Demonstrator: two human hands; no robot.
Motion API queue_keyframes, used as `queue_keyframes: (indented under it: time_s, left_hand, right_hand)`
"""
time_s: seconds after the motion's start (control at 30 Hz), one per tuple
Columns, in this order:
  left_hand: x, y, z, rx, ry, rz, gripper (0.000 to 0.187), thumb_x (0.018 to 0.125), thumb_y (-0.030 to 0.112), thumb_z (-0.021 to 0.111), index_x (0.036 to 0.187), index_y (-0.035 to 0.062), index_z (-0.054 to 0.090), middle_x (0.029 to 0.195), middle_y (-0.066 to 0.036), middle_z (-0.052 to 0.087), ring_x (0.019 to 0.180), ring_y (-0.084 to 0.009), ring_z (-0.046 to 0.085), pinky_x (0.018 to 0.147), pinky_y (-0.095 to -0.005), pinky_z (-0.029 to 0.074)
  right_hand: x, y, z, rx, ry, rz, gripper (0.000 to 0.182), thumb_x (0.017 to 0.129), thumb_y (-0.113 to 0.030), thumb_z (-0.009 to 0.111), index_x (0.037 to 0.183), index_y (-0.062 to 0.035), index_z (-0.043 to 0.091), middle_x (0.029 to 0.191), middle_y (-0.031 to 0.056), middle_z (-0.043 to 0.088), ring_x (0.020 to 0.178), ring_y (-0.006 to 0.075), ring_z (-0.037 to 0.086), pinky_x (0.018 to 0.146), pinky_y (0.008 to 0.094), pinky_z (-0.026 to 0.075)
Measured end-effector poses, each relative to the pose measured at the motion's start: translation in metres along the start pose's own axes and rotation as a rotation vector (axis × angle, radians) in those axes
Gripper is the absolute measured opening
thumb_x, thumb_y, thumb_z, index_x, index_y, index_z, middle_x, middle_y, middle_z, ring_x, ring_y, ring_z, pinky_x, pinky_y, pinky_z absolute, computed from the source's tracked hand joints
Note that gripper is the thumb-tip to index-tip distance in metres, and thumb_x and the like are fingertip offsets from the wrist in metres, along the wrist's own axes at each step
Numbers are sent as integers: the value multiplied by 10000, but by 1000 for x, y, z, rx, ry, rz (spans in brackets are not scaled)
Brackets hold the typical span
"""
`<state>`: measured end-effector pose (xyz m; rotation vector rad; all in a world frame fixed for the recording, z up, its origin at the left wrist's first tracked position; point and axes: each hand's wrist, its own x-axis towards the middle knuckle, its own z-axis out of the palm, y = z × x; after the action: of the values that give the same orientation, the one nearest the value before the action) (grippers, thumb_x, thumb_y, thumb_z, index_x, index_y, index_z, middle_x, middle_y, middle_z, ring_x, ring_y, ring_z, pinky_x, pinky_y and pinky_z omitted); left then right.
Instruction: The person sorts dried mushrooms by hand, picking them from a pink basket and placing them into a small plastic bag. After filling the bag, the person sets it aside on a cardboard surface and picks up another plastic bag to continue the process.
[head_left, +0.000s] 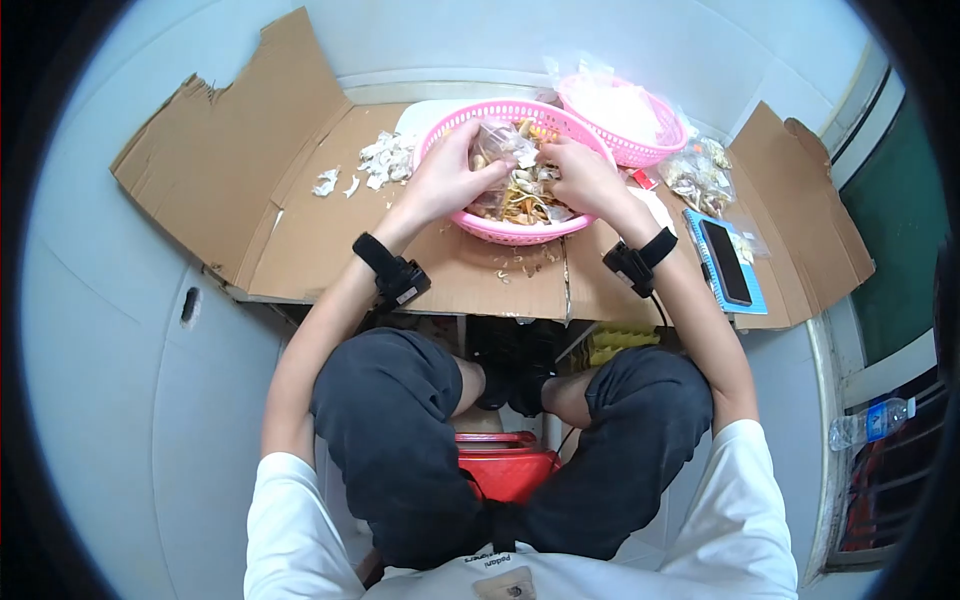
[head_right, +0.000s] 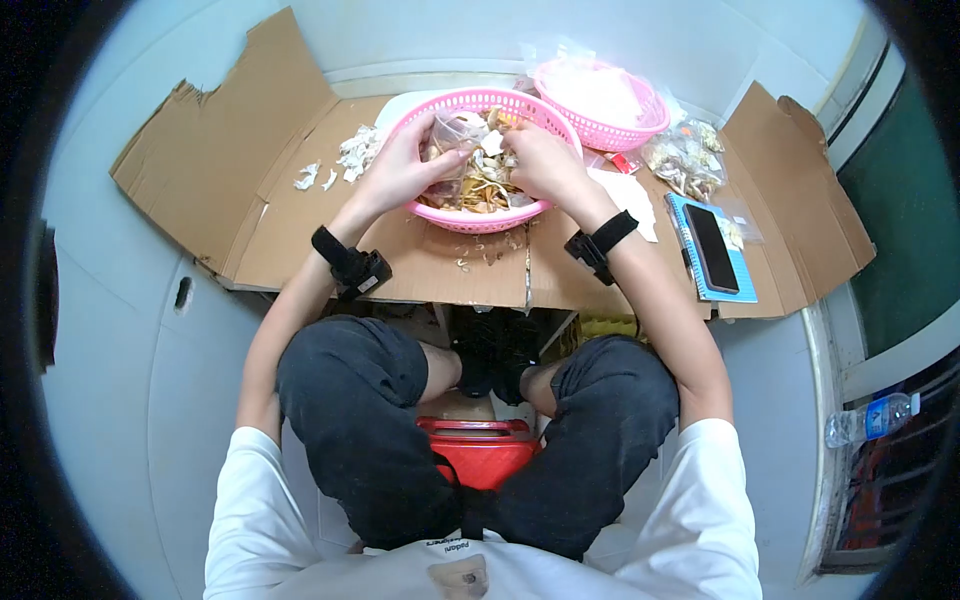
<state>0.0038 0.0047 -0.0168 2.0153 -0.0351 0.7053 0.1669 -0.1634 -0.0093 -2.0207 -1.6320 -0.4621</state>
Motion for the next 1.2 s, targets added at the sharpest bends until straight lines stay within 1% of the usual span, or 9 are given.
queue_keyframes:
  time_s: [0.07,0.13,0.33,0.37,0.5,0.87,1.03,1.13,1.2]
  left_hand:
    - [-2,1,-2,-2,-1,-3,442,906,258,739,1211,-18,578,1080,-133,703,1015,-189,674,893,-340,532]
    - [2,-2,-2,-1,-1,7,453,903,271,741,1207,-23,577,1076,-139,703,1014,-197,677,892,-347,533]
    - [2,-2,0,85,29,27,504,882,314,751,1197,-39,577,1083,-198,695,1041,-274,685,905,-376,526]
    - [2,-1,-1,122,8,5,436,928,230,734,1236,-36,578,1115,-117,695,1020,-146,664,892,-312,543]
    - [2,-7,-1,184,49,43,445,923,238,739,1235,-35,578,1108,-116,695,1014,-148,663,891,-315,542]
    - [5,-12,0,38,-15,6,510,880,332,758,1195,-33,591,1081,-180,696,1009,-243,683,888,-368,527]
    - [2,-7,-1,34,-10,28,507,882,328,759,1200,-29,592,1086,-171,698,1008,-230,682,885,-365,531]
    - [3,-7,0,10,-9,38,505,883,325,758,1204,-29,593,1087,-164,700,1011,-225,682,888,-365,532]
    - [3,-8,-2,17,-7,40,506,883,323,758,1206,-29,592,1085,-161,700,1013,-223,682,890,-364,533]
  right_hand:
    - [5,1,-1,-115,-272,177,197,754,-32,643,921,-30,749,951,175,717,926,344,698,872,452,541]
    - [5,-1,-5,-138,-242,195,119,762,-75,678,829,-31,766,910,183,718,919,332,702,858,451,541]
    - [9,-12,-22,262,39,346,203,837,-176,747,974,-28,772,838,148,733,801,253,717,766,386,544]
    - [10,0,-15,375,29,395,230,889,-206,742,1019,-18,766,829,104,741,713,156,703,651,337,547]
    - [13,-8,-23,619,95,414,222,964,-198,686,1053,-2,743,836,48,740,624,65,647,495,222,488]
    - [23,-16,-31,1088,453,386,198,1019,-177,611,1086,4,655,897,58,705,692,94,655,547,224,506]
    - [22,-22,-39,1087,376,317,193,1014,-190,623,1083,-14,662,919,63,712,630,99,643,535,234,503]
    - [18,-21,-44,672,216,320,192,995,-210,656,1044,-28,692,885,49,714,590,81,622,506,212,464]
    - [18,-23,-47,1106,113,426,193,977,-224,683,1010,-36,715,862,43,718,584,64,618,487,197,431]
